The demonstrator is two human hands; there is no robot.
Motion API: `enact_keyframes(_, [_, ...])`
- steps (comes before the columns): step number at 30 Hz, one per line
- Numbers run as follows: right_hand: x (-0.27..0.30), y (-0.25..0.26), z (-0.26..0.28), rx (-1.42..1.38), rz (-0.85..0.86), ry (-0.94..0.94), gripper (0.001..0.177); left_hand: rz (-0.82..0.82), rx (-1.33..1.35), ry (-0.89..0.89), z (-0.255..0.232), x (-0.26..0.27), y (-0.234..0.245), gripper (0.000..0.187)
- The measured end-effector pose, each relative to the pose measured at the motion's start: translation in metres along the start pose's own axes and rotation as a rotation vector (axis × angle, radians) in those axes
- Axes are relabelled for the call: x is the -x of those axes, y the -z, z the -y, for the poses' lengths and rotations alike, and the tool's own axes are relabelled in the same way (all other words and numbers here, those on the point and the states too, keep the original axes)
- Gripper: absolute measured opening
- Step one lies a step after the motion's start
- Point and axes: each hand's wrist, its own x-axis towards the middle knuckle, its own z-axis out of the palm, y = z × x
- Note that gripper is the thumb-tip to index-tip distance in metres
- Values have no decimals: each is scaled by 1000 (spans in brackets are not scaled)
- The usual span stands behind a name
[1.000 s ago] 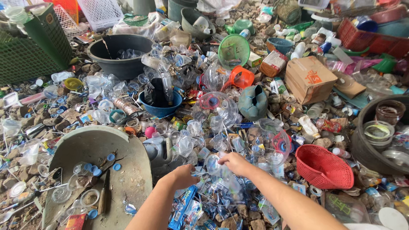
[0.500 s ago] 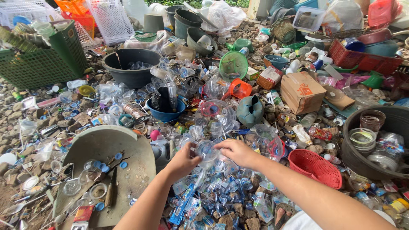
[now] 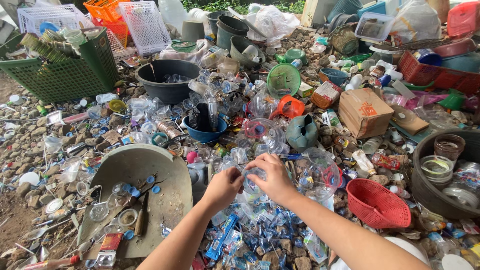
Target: The person peels plastic seal labels from plastic cups by hand and tosses the cups into a basket.
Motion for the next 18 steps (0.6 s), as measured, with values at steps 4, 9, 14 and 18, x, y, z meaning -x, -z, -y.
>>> enact_keyframes(4, [-9, -4, 0, -34, -8, -18, 16, -73, -155, -91, -8, -1, -3, 24])
enact_keyframes(9, [-17, 0, -4, 153, 98, 28, 13, -123, -259, -90, -14, -2, -8, 22])
enact_keyframes(14, [-15, -13, -11, 303, 70, -3, 15, -147, -283, -107, -16, -10, -13, 19])
enact_keyframes(18, [-20, -16, -33, 391, 54, -141, 17, -168, -330, -91, -19, -13, -18, 17])
